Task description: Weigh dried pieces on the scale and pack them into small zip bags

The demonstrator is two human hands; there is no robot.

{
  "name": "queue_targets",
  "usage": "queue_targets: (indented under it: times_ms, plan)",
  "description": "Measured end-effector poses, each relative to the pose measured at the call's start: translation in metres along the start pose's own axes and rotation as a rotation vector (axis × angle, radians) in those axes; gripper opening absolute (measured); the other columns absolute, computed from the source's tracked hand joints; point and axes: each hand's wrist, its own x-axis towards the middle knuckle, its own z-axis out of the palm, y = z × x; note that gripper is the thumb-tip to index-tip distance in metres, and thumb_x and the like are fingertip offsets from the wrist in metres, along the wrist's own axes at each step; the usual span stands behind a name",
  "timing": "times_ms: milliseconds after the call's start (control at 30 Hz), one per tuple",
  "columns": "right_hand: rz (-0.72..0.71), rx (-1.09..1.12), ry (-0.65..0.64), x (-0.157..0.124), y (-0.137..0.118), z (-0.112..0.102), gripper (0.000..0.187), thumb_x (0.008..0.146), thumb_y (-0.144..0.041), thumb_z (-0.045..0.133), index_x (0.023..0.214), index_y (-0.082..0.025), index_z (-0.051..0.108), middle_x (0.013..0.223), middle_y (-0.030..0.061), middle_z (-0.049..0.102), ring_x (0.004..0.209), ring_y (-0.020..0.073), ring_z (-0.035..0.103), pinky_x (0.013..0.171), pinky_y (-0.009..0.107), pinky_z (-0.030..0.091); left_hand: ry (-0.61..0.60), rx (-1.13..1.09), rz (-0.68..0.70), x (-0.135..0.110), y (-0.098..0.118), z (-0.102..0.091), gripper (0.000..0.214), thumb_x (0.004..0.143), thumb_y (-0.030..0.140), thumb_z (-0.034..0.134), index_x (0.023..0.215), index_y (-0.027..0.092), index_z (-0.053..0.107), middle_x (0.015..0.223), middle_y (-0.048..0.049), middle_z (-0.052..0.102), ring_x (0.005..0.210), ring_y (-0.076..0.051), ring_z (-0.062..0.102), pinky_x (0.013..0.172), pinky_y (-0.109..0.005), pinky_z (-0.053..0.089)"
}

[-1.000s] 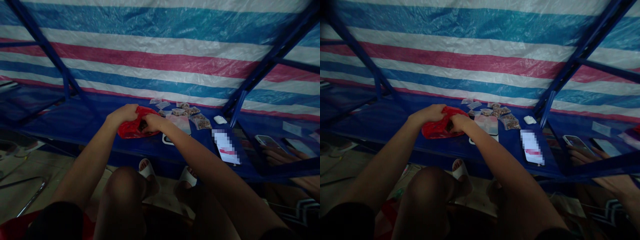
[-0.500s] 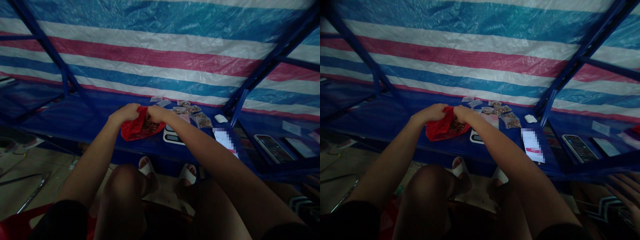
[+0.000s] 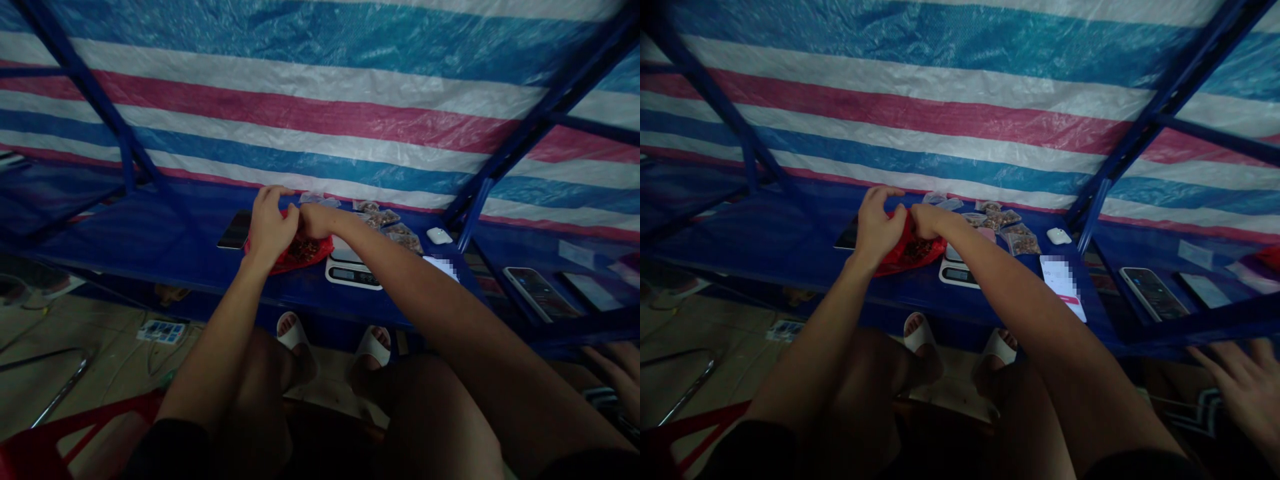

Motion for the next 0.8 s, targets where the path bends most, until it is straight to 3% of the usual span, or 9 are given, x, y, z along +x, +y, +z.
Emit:
queue_targets:
  times_ms: [100, 233, 400, 533, 667, 800]
  plan:
    - [0.018, -0.064, 0.022, -0.004, 0.004, -0.002, 0.027, 0.094, -0.007, 0.066, 0.112, -0.003, 0.085, 0.107, 0.0195, 0.085, 0.080, 0.0206, 0.065, 0.069, 0.032, 0.042, 0.087, -0.033, 0.062, -0.014, 0.014, 0.001, 0.026, 0.091, 0.010, 0.064, 0.113, 0.023, 0.068, 0.129, -0.0119, 0.072, 0.132, -0.032, 0.065, 0.123, -0.054, 0.049]
    - [-0.047, 0.030, 0.048, -0.013, 0.012, -0.014, 0.025, 0.094, -0.012, 0.068, 0.108, -0.007, 0.087, 0.095, 0.0107, 0.084, 0.073, 0.0163, 0.059, 0.069, 0.030, 0.041, 0.142, -0.044, 0.117, -0.025, 0.024, -0.001, 0.024, 0.092, 0.010, 0.060, 0.108, 0.024, 0.069, 0.119, -0.0079, 0.075, 0.123, -0.028, 0.068, 0.116, -0.048, 0.052]
    - [-0.058, 0.120, 0.067, -0.033, 0.023, -0.037, 0.033, 0.090, -0.011, 0.067, 0.115, -0.011, 0.089, 0.095, 0.0070, 0.085, 0.076, 0.0151, 0.061, 0.074, 0.029, 0.044, 0.115, -0.087, 0.115, -0.032, 0.023, 0.003, 0.022, 0.092, 0.008, 0.057, 0.100, 0.024, 0.069, 0.108, -0.0069, 0.076, 0.111, -0.027, 0.071, 0.105, -0.045, 0.056]
    - [-0.038, 0.125, 0.033, -0.061, 0.040, -0.051, 0.023, 0.094, -0.017, 0.069, 0.103, -0.014, 0.090, 0.085, 0.0023, 0.082, 0.077, 0.0164, 0.064, 0.074, 0.029, 0.044, 0.082, -0.136, 0.126, -0.036, 0.021, 0.008, 0.022, 0.091, 0.007, 0.056, 0.098, 0.024, 0.070, 0.108, -0.0078, 0.076, 0.110, -0.027, 0.071, 0.103, -0.046, 0.057]
    - [0.050, 0.094, 0.011, -0.092, 0.062, -0.053, 0.022, 0.095, -0.017, 0.071, 0.106, -0.015, 0.090, 0.097, 0.0070, 0.087, 0.086, 0.0213, 0.072, 0.080, 0.032, 0.048, 0.049, -0.145, 0.110, -0.037, 0.028, 0.010, 0.023, 0.090, 0.006, 0.056, 0.097, 0.024, 0.069, 0.108, -0.0067, 0.077, 0.111, -0.027, 0.071, 0.106, -0.046, 0.057]
    - [0.088, 0.061, -0.076, -0.111, 0.076, -0.042, 0.023, 0.094, -0.016, 0.073, 0.108, -0.020, 0.091, 0.111, 0.0082, 0.089, 0.091, 0.0249, 0.077, 0.087, 0.036, 0.052, -0.008, -0.129, 0.091, -0.037, 0.039, 0.014, 0.024, 0.088, 0.005, 0.055, 0.094, 0.024, 0.069, 0.106, -0.0056, 0.078, 0.110, -0.027, 0.072, 0.106, -0.046, 0.058]
